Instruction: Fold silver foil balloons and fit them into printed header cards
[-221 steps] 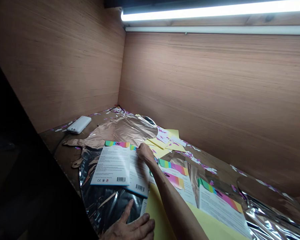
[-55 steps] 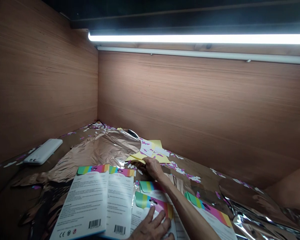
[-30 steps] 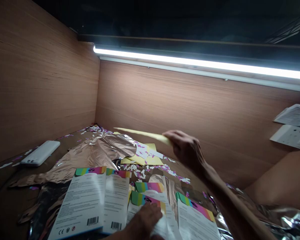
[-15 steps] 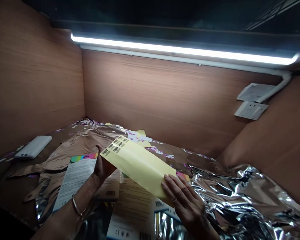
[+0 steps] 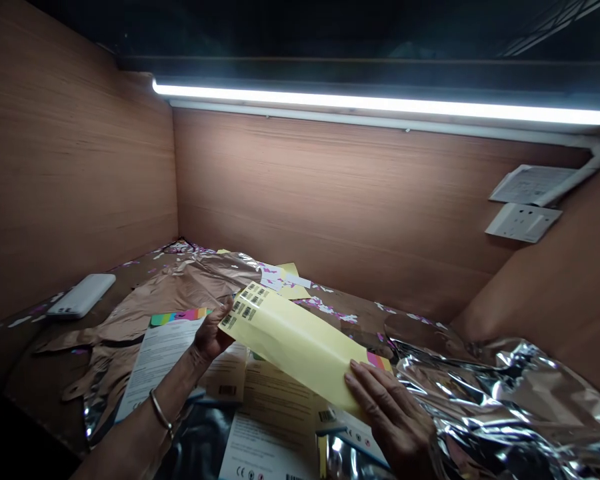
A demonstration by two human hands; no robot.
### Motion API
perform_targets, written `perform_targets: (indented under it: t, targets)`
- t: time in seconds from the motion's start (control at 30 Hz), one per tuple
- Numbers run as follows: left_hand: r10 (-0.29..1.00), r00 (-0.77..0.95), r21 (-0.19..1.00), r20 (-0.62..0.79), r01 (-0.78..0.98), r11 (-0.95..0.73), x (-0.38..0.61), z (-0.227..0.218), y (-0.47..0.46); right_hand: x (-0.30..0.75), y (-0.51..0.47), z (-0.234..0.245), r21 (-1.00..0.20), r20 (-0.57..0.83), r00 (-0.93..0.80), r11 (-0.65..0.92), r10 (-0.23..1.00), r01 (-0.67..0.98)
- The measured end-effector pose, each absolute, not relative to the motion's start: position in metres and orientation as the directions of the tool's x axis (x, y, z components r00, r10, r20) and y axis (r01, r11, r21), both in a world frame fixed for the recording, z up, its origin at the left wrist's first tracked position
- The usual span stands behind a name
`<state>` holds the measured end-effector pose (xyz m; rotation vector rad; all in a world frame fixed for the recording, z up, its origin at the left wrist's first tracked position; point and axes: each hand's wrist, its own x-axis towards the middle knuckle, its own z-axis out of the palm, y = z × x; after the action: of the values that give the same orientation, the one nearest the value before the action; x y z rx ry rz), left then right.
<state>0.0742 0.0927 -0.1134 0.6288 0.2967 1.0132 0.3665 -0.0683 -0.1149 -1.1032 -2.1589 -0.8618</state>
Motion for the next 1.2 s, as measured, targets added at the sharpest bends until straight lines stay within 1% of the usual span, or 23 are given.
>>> perform_targets:
  t: [0.1,0.17,0.2,0.27,0.33,0.43,0.5,0.6,0.67,0.77,0.9,0.97,1.07,1.13,1.2]
  targets:
    - [0.839,0.543,0.604,0.043,-0.683,0.411,0.077,-0.114,0.091,0.366,-0.052,-0.113,0.167,0.802,-0.342,0.366,0.489,0.915]
    - [0.851,0.525,0.621,-0.002,-0.666,0.413,0.079,-0.116,0.090,0.365,-0.033,-0.106,0.100,0.825,-0.242,0.289,0.512,0.952]
    - [0.864,0.501,0.650,-0.037,-0.645,0.402,0.081,-0.118,0.089,0.364,-0.021,-0.101,0.076,0.828,-0.206,0.260,0.522,0.963]
    - [0.891,0.444,0.748,-0.089,-0.561,0.354,0.086,-0.123,0.088,0.363,0.006,-0.089,0.045,0.836,-0.165,0.235,0.523,0.971]
    - [0.908,0.409,0.851,-0.086,-0.445,0.281,0.091,-0.129,0.086,0.366,0.035,-0.076,0.057,0.858,-0.156,0.211,0.489,0.976]
    - [0.914,0.401,0.921,-0.059,-0.331,0.205,0.098,-0.137,0.084,0.380,0.075,-0.062,0.115,0.874,-0.177,0.162,0.452,0.980]
    - [0.911,0.408,0.934,-0.060,-0.300,0.196,0.102,-0.139,0.083,0.394,0.093,-0.057,0.142,0.858,-0.196,0.147,0.474,0.979]
    - [0.903,0.424,0.946,-0.062,-0.263,0.189,0.104,-0.139,0.081,0.421,0.105,-0.056,0.174,0.802,-0.222,0.139,0.555,0.975]
    - [0.895,0.442,0.949,-0.066,-0.249,0.193,0.104,-0.137,0.080,0.443,0.106,-0.062,0.194,0.744,-0.232,0.129,0.627,0.972]
    - [0.886,0.457,0.956,-0.074,-0.222,0.194,0.104,-0.134,0.079,0.479,0.098,-0.083,0.216,0.637,-0.215,0.095,0.741,0.972]
    - [0.870,0.487,0.969,-0.075,-0.169,0.178,0.104,-0.134,0.078,0.528,0.076,-0.126,0.214,0.509,-0.113,0.002,0.853,0.977]
    - [0.864,0.497,0.972,-0.078,-0.156,0.177,0.105,-0.136,0.079,0.548,0.066,-0.147,0.195,0.495,-0.040,-0.066,0.868,0.979]
    - [0.863,0.495,0.974,-0.099,-0.130,0.186,0.107,-0.141,0.080,0.564,0.059,-0.173,0.158,0.526,0.035,-0.138,0.850,0.978]
    - [0.861,0.497,0.974,-0.109,-0.120,0.192,0.108,-0.142,0.080,0.565,0.060,-0.184,0.136,0.567,0.037,-0.138,0.823,0.981]
    - [0.860,0.498,0.974,-0.108,-0.119,0.191,0.108,-0.143,0.079,0.559,0.065,-0.190,0.118,0.627,0.006,-0.102,0.779,0.988]
